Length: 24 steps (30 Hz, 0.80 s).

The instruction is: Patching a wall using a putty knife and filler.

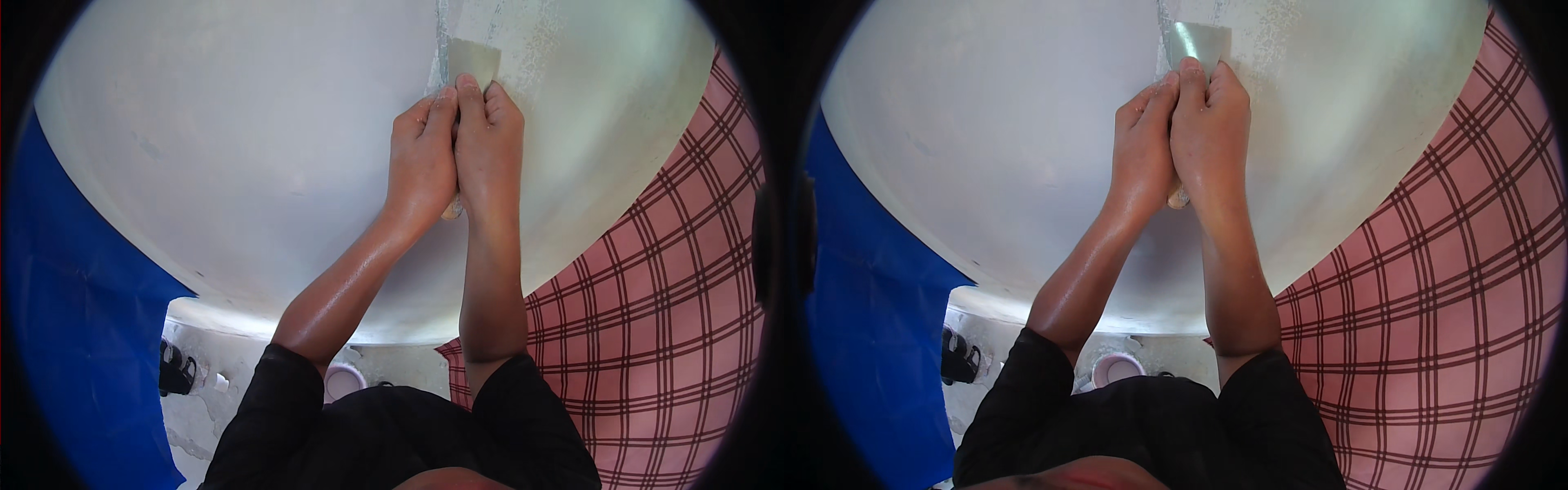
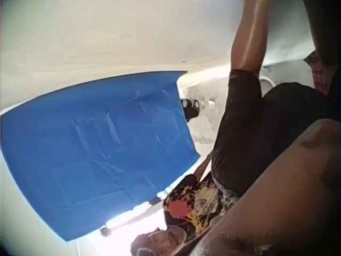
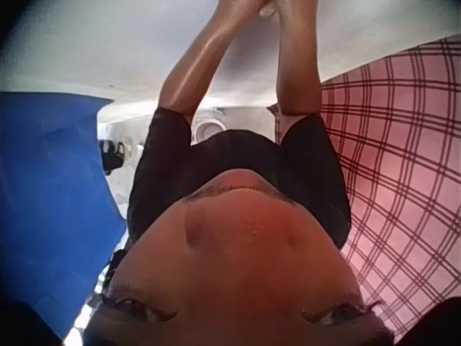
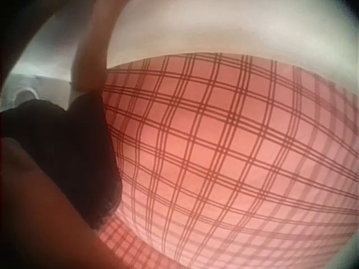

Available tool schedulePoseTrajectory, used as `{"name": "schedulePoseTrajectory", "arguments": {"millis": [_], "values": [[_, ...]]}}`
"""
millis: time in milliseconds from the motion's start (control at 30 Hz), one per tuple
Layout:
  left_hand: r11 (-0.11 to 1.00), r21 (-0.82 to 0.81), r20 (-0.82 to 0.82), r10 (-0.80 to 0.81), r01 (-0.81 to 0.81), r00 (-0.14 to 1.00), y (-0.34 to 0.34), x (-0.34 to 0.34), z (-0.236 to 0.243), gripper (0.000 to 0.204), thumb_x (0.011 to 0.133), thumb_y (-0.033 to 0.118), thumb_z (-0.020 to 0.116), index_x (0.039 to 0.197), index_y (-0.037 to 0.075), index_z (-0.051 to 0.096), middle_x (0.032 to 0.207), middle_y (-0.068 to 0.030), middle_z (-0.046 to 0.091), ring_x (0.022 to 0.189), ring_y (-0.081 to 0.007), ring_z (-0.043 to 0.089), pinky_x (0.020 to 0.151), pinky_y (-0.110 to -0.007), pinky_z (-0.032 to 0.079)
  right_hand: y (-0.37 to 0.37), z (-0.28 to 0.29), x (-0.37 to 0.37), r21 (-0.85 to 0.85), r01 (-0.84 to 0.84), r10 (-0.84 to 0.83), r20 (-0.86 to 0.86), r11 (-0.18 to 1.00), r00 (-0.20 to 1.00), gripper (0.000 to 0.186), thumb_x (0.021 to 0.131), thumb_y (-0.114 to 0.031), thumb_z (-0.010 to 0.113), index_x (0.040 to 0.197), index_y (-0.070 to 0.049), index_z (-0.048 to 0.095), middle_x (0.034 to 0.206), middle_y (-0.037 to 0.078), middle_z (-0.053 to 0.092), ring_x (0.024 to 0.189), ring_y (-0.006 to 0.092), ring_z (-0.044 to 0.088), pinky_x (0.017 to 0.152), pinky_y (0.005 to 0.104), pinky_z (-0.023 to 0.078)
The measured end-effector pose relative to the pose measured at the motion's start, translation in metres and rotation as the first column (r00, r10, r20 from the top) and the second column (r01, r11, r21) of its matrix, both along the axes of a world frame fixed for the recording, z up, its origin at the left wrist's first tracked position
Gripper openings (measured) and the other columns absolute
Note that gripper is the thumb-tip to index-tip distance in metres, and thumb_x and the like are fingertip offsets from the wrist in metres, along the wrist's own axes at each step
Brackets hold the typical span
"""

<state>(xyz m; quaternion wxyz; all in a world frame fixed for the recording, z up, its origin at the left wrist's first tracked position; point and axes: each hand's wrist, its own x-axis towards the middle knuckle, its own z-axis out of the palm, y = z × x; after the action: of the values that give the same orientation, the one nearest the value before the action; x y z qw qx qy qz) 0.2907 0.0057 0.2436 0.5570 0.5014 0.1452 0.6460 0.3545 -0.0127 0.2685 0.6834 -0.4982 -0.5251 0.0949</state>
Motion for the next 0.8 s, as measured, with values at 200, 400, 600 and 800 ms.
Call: {"name": "schedulePoseTrajectory", "arguments": {"millis": [200, 400, 600, 800], "values": [[1.000, 0.007, 0.018, 0.016, -0.016, 1.000, 0.003, 0.001, 0.010, 0.042, 0.110, 0.027, 0.047, 0.088, -0.005, 0.063, 0.071, -0.0020, 0.056, 0.069, -0.0090, 0.047, 0.063, -0.031, 0.042, 0.008, 0.009, 0.003, -0.009, 0.006, -0.006, 0.005, 1.000, 1.000, 0.033, 0.107, -0.023, 0.057, 0.082, -0.002, 0.055, 0.071, 0.001, 0.056, 0.065, 0.0072, 0.047, 0.058, 0.0284, 0.042], [1.000, -0.009, -0.007, 0.015, -0.015, 1.000, 0.012, -0.004, 0.003, 0.041, 0.109, 0.027, 0.047, 0.090, -0.005, 0.064, 0.072, -0.0030, 0.058, 0.071, -0.0092, 0.049, 0.064, -0.031, 0.043, 0.014, 0.005, -0.004, -0.001, 0.004, -0.004, 0.015, 1.000, 1.000, 0.033, 0.107, -0.023, 0.057, 0.081, -0.002, 0.055, 0.071, 0.001, 0.055, 0.065, 0.0074, 0.046, 0.058, 0.0281, 0.042], [1.000, -0.022, -0.001, 0.016, -0.016, 1.000, 0.008, -0.011, 0.012, 0.042, 0.109, 0.027, 0.046, 0.089, -0.005, 0.064, 0.071, -0.0035, 0.058, 0.070, -0.0101, 0.050, 0.064, -0.031, 0.043, 0.015, 0.011, -0.008, -0.020, 0.026, -0.025, 0.031, 0.999, 0.999, 0.034, 0.107, -0.023, 0.058, 0.080, -0.002, 0.055, 0.071, 0.001, 0.055, 0.064, 0.0077, 0.046, 0.058, 0.0287, 0.042], [0.999, 0.026, -0.013, 0.040, -0.040, 0.999, 0.011, -0.012, 0.008, 0.042, 0.109, 0.028, 0.046, 0.089, -0.005, 0.065, 0.072, -0.0049, 0.060, 0.069, -0.0108, 0.051, 0.065, -0.032, 0.044, 0.019, 0.008, -0.007, 0.002, 0.052, -0.052, 0.057, 0.999, 0.997, 0.034, 0.107, -0.023, 0.058, 0.080, -0.002, 0.055, 0.070, 0.001, 0.055, 0.063, 0.0081, 0.045, 0.058, 0.0291, 0.042]]}}
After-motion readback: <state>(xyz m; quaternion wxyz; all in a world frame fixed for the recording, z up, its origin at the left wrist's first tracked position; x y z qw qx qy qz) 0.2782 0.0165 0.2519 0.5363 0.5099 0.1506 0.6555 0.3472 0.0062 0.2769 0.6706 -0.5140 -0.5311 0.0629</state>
